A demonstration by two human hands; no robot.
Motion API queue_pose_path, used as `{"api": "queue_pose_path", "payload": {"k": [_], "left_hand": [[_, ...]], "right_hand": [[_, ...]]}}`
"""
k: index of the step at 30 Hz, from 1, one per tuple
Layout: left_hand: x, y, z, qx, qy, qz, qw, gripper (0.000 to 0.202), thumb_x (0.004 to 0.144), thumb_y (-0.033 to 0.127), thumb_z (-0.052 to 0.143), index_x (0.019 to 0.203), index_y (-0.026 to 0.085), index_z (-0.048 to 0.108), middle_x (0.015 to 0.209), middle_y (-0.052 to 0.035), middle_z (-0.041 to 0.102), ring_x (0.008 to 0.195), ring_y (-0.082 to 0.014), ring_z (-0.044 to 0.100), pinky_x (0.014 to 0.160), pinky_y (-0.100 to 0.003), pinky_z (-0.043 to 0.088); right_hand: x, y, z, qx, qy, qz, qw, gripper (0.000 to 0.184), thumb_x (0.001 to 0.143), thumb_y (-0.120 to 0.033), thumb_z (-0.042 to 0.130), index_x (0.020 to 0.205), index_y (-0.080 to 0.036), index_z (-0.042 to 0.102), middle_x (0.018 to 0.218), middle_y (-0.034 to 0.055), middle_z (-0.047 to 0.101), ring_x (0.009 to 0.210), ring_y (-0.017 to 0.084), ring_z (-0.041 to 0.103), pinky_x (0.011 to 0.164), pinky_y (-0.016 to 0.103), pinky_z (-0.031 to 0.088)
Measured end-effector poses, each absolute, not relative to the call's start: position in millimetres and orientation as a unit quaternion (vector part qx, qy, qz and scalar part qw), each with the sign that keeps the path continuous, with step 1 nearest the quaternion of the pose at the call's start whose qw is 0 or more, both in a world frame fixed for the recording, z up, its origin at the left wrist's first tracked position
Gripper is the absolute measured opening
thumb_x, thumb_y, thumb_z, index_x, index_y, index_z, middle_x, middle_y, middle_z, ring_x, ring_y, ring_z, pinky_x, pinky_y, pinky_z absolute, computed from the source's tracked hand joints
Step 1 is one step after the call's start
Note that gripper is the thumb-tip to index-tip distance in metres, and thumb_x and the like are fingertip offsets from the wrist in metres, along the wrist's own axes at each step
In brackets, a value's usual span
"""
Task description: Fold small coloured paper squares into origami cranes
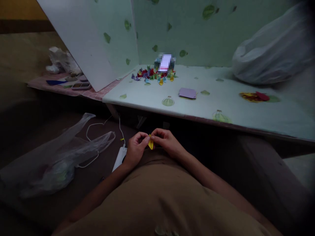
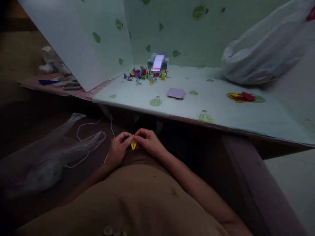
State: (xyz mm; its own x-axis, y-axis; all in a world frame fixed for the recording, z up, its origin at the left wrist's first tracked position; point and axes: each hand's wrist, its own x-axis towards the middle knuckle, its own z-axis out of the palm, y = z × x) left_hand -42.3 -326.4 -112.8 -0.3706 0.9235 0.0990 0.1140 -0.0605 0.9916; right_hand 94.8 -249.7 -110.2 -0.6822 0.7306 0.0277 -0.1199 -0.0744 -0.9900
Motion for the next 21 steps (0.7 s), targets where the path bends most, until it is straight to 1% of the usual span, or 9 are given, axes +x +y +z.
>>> {"api": "queue_pose_path", "payload": {"k": [5,8,13,17,21], "left_hand": [[-42.1,-325.3,-112.6,0.442,0.581,0.578,0.364,0.020,0.078,0.037,0.068,0.081,0.017,0.063,0.075,0.0005,0.063,0.069,-0.0133,0.056,0.064,-0.024,0.046],[-42.6,-325.4,-110.9,0.456,0.592,0.569,0.343,0.020,0.079,0.037,0.067,0.081,0.018,0.063,0.075,0.0004,0.063,0.068,-0.0134,0.056,0.063,-0.024,0.046],[-44.0,-327.2,-109.3,0.474,0.609,0.560,0.301,0.017,0.082,0.034,0.063,0.078,0.018,0.061,0.070,0.0019,0.059,0.064,-0.0119,0.052,0.059,-0.023,0.043],[-43.4,-327.9,-108.0,0.469,0.599,0.574,0.302,0.020,0.085,0.035,0.061,0.075,0.018,0.060,0.066,0.0028,0.056,0.061,-0.0109,0.049,0.058,-0.022,0.041],[-41.9,-328.9,-105.9,0.455,0.593,0.582,0.319,0.023,0.085,0.036,0.062,0.073,0.018,0.060,0.064,0.0026,0.055,0.060,-0.0109,0.048,0.056,-0.022,0.040]], "right_hand": [[94.8,-250.0,-109.0,-0.249,-0.609,0.686,0.310,0.020,0.079,-0.034,0.069,0.074,-0.017,0.059,0.065,-0.0027,0.060,0.056,0.011,0.058,0.057,0.025,0.046],[95.1,-250.3,-108.6,-0.240,-0.613,0.690,0.301,0.020,0.080,-0.034,0.069,0.074,-0.017,0.059,0.065,-0.0025,0.060,0.057,0.011,0.058,0.057,0.025,0.046],[95.7,-249.7,-108.5,-0.233,-0.618,0.695,0.284,0.020,0.079,-0.035,0.071,0.078,-0.016,0.062,0.068,-0.0016,0.062,0.058,0.011,0.057,0.059,0.025,0.046],[96.4,-249.9,-106.5,-0.238,-0.612,0.706,0.265,0.024,0.074,-0.037,0.076,0.076,-0.016,0.063,0.067,-0.0016,0.063,0.058,0.010,0.056,0.059,0.025,0.045],[97.0,-251.0,-104.5,-0.236,-0.603,0.713,0.267,0.021,0.076,-0.034,0.074,0.075,-0.017,0.063,0.066,-0.0019,0.062,0.058,0.010,0.056,0.059,0.025,0.045]]}}
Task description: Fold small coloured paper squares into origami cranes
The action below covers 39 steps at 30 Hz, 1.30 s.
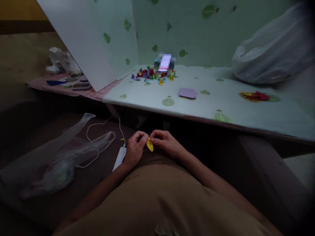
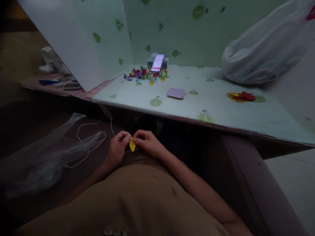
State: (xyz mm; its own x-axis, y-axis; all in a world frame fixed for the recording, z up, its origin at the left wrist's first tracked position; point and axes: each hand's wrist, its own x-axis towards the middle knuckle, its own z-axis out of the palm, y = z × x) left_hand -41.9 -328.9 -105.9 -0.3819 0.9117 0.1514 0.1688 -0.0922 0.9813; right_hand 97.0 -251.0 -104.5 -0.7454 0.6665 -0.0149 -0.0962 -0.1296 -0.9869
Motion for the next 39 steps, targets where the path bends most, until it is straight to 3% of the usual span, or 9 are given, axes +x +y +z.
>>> {"api": "queue_pose_path", "payload": {"k": [11,19,25,39], "left_hand": [[-43,-328,-112,0.422,0.575,0.584,0.388,0.023,0.080,0.039,0.069,0.082,0.017,0.063,0.070,0.0021,0.061,0.059,-0.0108,0.053,0.057,-0.023,0.044],[-45,-329,-117,0.413,0.556,0.593,0.411,0.021,0.084,0.038,0.067,0.083,0.017,0.065,0.071,0.0011,0.064,0.062,-0.0113,0.057,0.061,-0.023,0.046],[-45,-329,-116,0.413,0.561,0.592,0.405,0.022,0.086,0.038,0.065,0.083,0.017,0.067,0.069,0.0007,0.064,0.065,-0.0124,0.059,0.066,-0.024,0.048],[-43,-329,-111,0.411,0.592,0.588,0.368,0.018,0.077,0.033,0.072,0.079,0.016,0.067,0.066,0.0016,0.065,0.058,-0.0111,0.058,0.058,-0.023,0.046]], "right_hand": [[96,-252,-103,-0.257,-0.624,0.670,0.309,0.020,0.077,-0.033,0.069,0.071,-0.018,0.058,0.064,-0.0029,0.057,0.057,0.011,0.052,0.055,0.024,0.041],[96,-252,-103,-0.270,-0.628,0.659,0.314,0.020,0.078,-0.034,0.067,0.071,-0.018,0.057,0.065,-0.0026,0.057,0.058,0.011,0.053,0.058,0.025,0.041],[96,-251,-104,-0.275,-0.632,0.647,0.326,0.017,0.078,-0.031,0.065,0.070,-0.018,0.057,0.065,-0.0029,0.056,0.059,0.011,0.049,0.058,0.025,0.039],[96,-251,-104,-0.275,-0.640,0.641,0.324,0.017,0.081,-0.031,0.064,0.071,-0.018,0.058,0.064,-0.0027,0.059,0.057,0.011,0.054,0.057,0.025,0.041]]}}
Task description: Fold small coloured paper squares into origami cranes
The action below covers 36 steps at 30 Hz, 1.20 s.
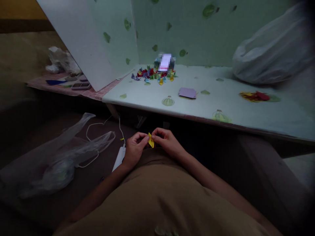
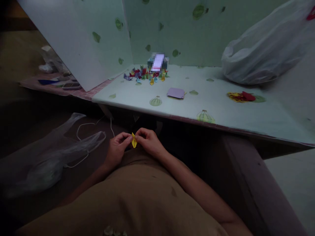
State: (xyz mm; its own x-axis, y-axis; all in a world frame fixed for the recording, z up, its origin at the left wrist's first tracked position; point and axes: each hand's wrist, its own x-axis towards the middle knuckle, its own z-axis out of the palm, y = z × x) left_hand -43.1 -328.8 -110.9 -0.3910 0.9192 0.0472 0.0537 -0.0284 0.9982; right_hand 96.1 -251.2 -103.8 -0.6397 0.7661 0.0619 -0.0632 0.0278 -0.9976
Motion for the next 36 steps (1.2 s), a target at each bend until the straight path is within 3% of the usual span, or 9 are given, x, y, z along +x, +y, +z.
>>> {"api": "queue_pose_path", "payload": {"k": [9,26,36], "left_hand": [[-43.9,-329.2,-113.7,0.413,0.591,0.591,0.362,0.019,0.078,0.036,0.071,0.079,0.017,0.068,0.067,0.0011,0.066,0.060,-0.0123,0.058,0.059,-0.024,0.046],[-40.0,-328.3,-109.1,0.432,0.591,0.575,0.366,0.023,0.073,0.033,0.076,0.084,0.016,0.065,0.075,0.0002,0.065,0.063,-0.0117,0.059,0.060,-0.023,0.047],[-41.4,-326.6,-108.3,0.424,0.610,0.558,0.370,0.022,0.074,0.035,0.071,0.083,0.016,0.064,0.073,0.0004,0.065,0.063,-0.0124,0.059,0.060,-0.023,0.047]], "right_hand": [[96.4,-250.2,-109.3,-0.256,-0.615,0.679,0.308,0.023,0.082,-0.039,0.066,0.075,-0.019,0.059,0.064,-0.0016,0.061,0.056,0.012,0.056,0.059,0.026,0.044],[93.5,-248.8,-110.4,-0.281,-0.736,0.497,0.363,0.017,0.086,-0.027,0.056,0.072,-0.018,0.058,0.068,-0.0006,0.058,0.065,0.013,0.051,0.061,0.026,0.039],[93.3,-248.6,-112.8,-0.272,-0.747,0.484,0.365,0.015,0.086,-0.023,0.055,0.073,-0.017,0.059,0.068,-0.0006,0.059,0.064,0.012,0.052,0.061,0.025,0.039]]}}
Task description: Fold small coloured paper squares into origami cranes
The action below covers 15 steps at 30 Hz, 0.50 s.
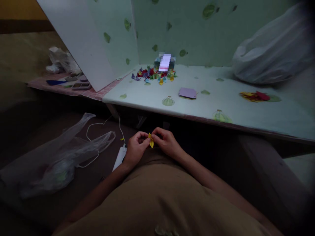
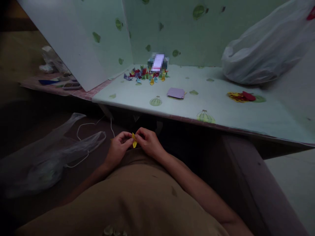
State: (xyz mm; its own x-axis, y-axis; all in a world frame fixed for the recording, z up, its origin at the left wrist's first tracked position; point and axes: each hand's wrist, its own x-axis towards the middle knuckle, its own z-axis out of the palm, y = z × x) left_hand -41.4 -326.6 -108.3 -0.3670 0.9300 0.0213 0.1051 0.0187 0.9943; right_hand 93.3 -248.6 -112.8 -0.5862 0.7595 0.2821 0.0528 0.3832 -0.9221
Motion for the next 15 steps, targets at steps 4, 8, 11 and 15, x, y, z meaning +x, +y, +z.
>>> {"api": "queue_pose_path", "payload": {"k": [4,8,11,15], "left_hand": [[-40.8,-326.3,-107.0,0.429,0.621,0.552,0.354,0.021,0.076,0.036,0.070,0.079,0.016,0.065,0.068,0.0012,0.064,0.059,-0.0114,0.057,0.057,-0.023,0.045],[-40.8,-326.5,-105.1,0.424,0.620,0.555,0.357,0.019,0.076,0.034,0.069,0.078,0.015,0.065,0.067,0.0010,0.064,0.058,-0.0113,0.057,0.057,-0.023,0.045],[-41.0,-326.3,-104.5,0.424,0.617,0.560,0.355,0.019,0.076,0.033,0.069,0.080,0.015,0.066,0.071,0.0001,0.066,0.061,-0.0118,0.059,0.058,-0.023,0.047],[-41.5,-325.6,-104.3,0.434,0.622,0.557,0.338,0.020,0.075,0.034,0.070,0.081,0.015,0.067,0.074,-0.0007,0.067,0.065,-0.0127,0.060,0.061,-0.023,0.048]], "right_hand": [[93.2,-247.9,-112.1,-0.274,-0.747,0.482,0.367,0.015,0.086,-0.023,0.056,0.072,-0.017,0.059,0.068,-0.0006,0.059,0.064,0.012,0.052,0.061,0.025,0.040],[93.0,-247.7,-112.0,-0.271,-0.731,0.514,0.359,0.015,0.085,-0.024,0.056,0.072,-0.017,0.059,0.068,0.0002,0.061,0.064,0.013,0.053,0.061,0.025,0.041],[93.1,-247.7,-111.6,-0.272,-0.729,0.518,0.356,0.016,0.085,-0.025,0.056,0.071,-0.017,0.059,0.067,-0.0001,0.059,0.063,0.012,0.052,0.060,0.025,0.039],[93.8,-247.7,-110.9,-0.261,-0.746,0.501,0.352,0.016,0.085,-0.025,0.056,0.071,-0.016,0.059,0.068,-0.0001,0.058,0.065,0.013,0.051,0.062,0.025,0.039]]}}
